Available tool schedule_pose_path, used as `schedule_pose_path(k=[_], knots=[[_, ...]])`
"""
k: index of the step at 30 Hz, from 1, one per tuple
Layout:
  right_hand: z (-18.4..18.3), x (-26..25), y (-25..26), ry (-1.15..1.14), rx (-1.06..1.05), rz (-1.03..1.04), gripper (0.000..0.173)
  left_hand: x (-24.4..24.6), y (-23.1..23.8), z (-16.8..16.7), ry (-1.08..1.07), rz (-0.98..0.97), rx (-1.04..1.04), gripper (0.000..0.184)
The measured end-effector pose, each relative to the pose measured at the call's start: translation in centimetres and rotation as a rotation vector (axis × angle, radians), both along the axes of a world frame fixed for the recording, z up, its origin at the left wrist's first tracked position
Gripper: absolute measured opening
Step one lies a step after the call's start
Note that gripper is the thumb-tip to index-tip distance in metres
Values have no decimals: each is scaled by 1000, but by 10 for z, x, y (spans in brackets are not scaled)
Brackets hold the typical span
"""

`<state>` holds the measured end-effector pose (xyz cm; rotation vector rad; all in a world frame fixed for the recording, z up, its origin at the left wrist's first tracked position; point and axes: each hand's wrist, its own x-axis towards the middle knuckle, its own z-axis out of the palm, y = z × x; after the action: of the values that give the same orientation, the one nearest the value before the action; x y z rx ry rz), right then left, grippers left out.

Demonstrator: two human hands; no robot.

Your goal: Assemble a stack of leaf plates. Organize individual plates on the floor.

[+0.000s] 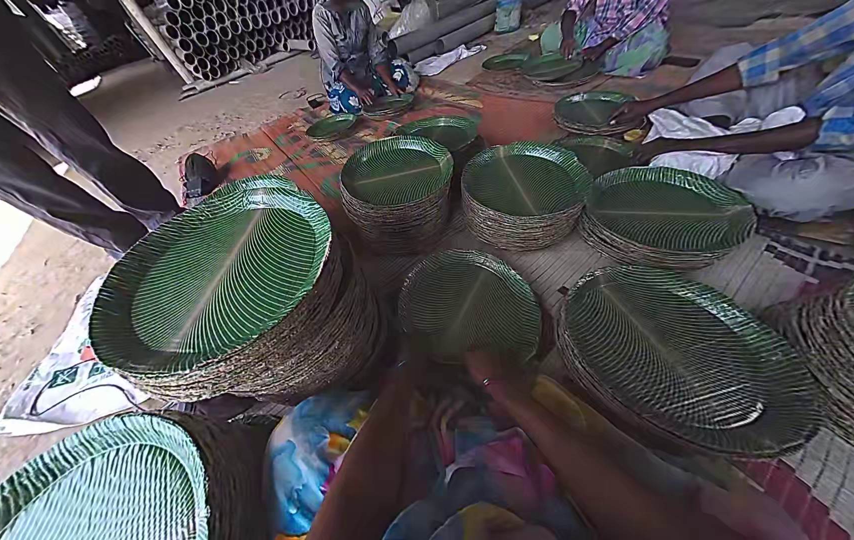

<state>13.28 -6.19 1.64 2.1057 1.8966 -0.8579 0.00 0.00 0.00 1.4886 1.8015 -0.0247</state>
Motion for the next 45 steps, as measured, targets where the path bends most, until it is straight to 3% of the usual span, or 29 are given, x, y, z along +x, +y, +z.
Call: schedule_pose_path(k=[6, 8, 10, 12, 15, 22, 24, 26, 29, 31, 33, 36, 38, 42, 44, 45], knots=[[-3, 25, -4, 103, 4, 52, 40, 4, -2, 3, -90, 124, -45, 89], [20, 52, -16, 91, 248, -168, 43, 3, -3, 9, -37, 51, -47, 98], [32, 84, -30, -35, 436, -479, 43, 3, 0, 3, 35, -20, -42, 89], [28, 116, -40, -136, 250, -695, 46, 2, 2, -4, 93, -85, -49, 83], [8, 135, -47, -196, 1, -738, 36, 7, 0, 9, 81, -119, -46, 69], [20, 140, -46, -186, 135, -912, 35, -1, -2, 2, -5, -52, -51, 72], [20, 142, -48, -215, 244, -909, 38, -2, 0, -1, -19, -16, -83, 72], [18, 135, -53, -251, 545, -824, 33, -1, 1, -2, -15, -18, -80, 74], [12, 108, -51, -271, 1126, -447, 18, 0, 0, -2, 6, -45, -59, 79], [11, 75, -42, -179, 1230, -222, 15, 0, 1, 0, -2, -46, -57, 82], [6, 40, -33, -36, 1046, -115, 16, 1, 0, 2, 8, -56, -49, 85], [-6, 9, -14, 49, 361, -27, 34, 6, -1, -1, 42, -10, -25, 105], [-18, 3, -4, 46, 76, 42, 41, 6, -3, 4, 12, 35, -16, 111], [-22, 20, -1, 176, 23, 169, 38, 0, -7, 8, -75, 4, -64, 89], [1, 43, -11, 170, 159, 48, 40, -2, -3, -1, -128, 32, -63, 80], [12, 58, -18, 144, 331, -98, 39, -3, -2, -3, -128, 38, -61, 79]])
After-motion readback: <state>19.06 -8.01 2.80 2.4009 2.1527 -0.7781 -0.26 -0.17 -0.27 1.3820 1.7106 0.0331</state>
